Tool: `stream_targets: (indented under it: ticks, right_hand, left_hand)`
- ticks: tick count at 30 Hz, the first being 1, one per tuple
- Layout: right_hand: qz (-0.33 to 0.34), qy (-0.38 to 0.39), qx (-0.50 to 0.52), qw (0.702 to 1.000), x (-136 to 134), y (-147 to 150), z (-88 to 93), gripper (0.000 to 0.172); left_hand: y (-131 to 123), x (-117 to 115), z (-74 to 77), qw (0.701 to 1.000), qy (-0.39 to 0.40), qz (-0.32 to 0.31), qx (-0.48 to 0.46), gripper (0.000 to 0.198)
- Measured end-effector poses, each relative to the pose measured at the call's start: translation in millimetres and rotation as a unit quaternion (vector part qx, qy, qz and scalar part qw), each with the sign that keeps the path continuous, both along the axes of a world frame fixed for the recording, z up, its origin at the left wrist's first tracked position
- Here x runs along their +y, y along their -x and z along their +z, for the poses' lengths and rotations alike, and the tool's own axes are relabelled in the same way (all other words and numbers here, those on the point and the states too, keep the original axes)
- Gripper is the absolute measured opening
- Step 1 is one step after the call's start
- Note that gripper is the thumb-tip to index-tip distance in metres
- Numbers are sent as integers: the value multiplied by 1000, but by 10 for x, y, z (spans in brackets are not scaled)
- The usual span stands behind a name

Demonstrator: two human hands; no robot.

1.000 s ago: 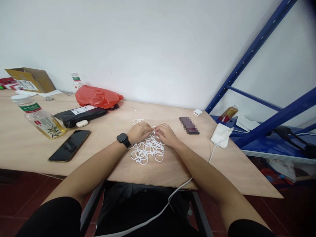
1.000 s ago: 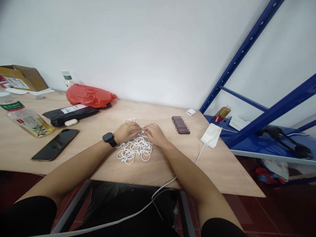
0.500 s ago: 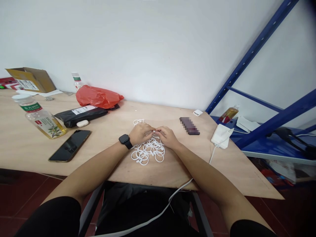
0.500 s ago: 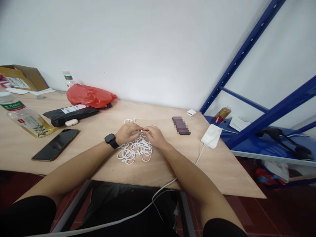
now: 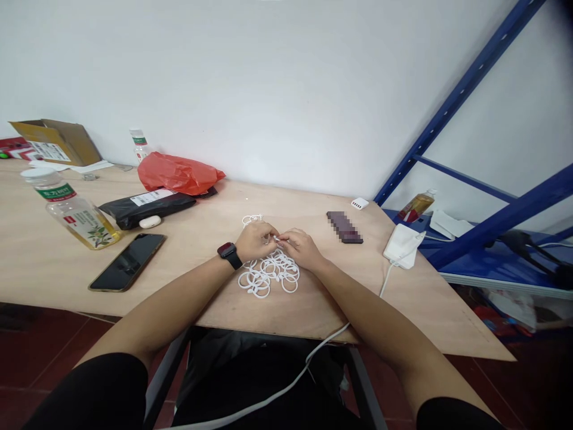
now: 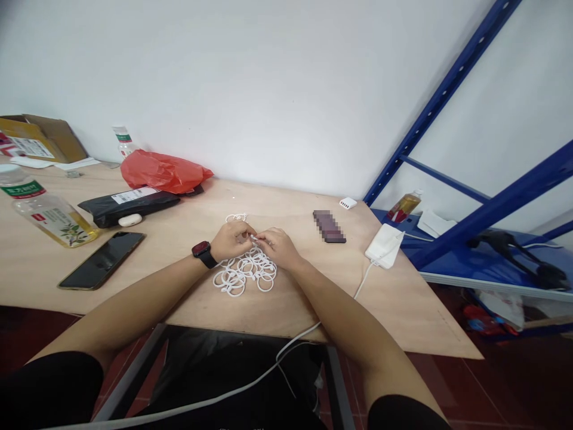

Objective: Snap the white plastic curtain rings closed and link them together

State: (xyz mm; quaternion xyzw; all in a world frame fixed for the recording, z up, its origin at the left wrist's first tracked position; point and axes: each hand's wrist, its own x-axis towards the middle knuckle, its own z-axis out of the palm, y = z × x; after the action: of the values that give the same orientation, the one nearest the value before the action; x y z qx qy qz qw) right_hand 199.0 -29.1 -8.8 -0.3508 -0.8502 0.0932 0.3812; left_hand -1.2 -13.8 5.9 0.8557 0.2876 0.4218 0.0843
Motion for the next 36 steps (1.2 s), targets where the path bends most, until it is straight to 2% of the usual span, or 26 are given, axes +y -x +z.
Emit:
stream_targets:
  ticks: [6,13,18,21,23,25,30,33,36]
  right_hand:
    - [10,-32,-23,999,0,27,-10,20]
    - [5,-36,2,999,-16,34,5,20]
    - [-10,-50,30,998,-3,9,9,16]
    - [-31,-60,66,996,30,-31,17,15]
    - [-53,-56,73,994,62,-69,20,15]
    - [-64,-34,50,996,101,-110,8,16]
    - [-57,58,-84,993,201,-180,-97,15]
    - [-57,86,-130,986,231,-194,-156,16]
    - [-51,79,-135,986,233,-199,-174,12]
  left_hand:
    - [14,8,-26,1000,4,4,3,10]
    - [13,63,-85,1000,12,5,6,17]
    - [26,56,-62,999,-9,-36,2,27]
    - [43,85,-58,998,-41,-37,9,27]
    - [75,141,-71,998,-60,-14,19,24]
    - [127,220,-99,997,-58,36,30,24]
    - [290,433,-230,984,17,165,66,30]
    - [339,508,-318,977,72,175,93,34]
    - [336,521,-363,975,97,169,103,34]
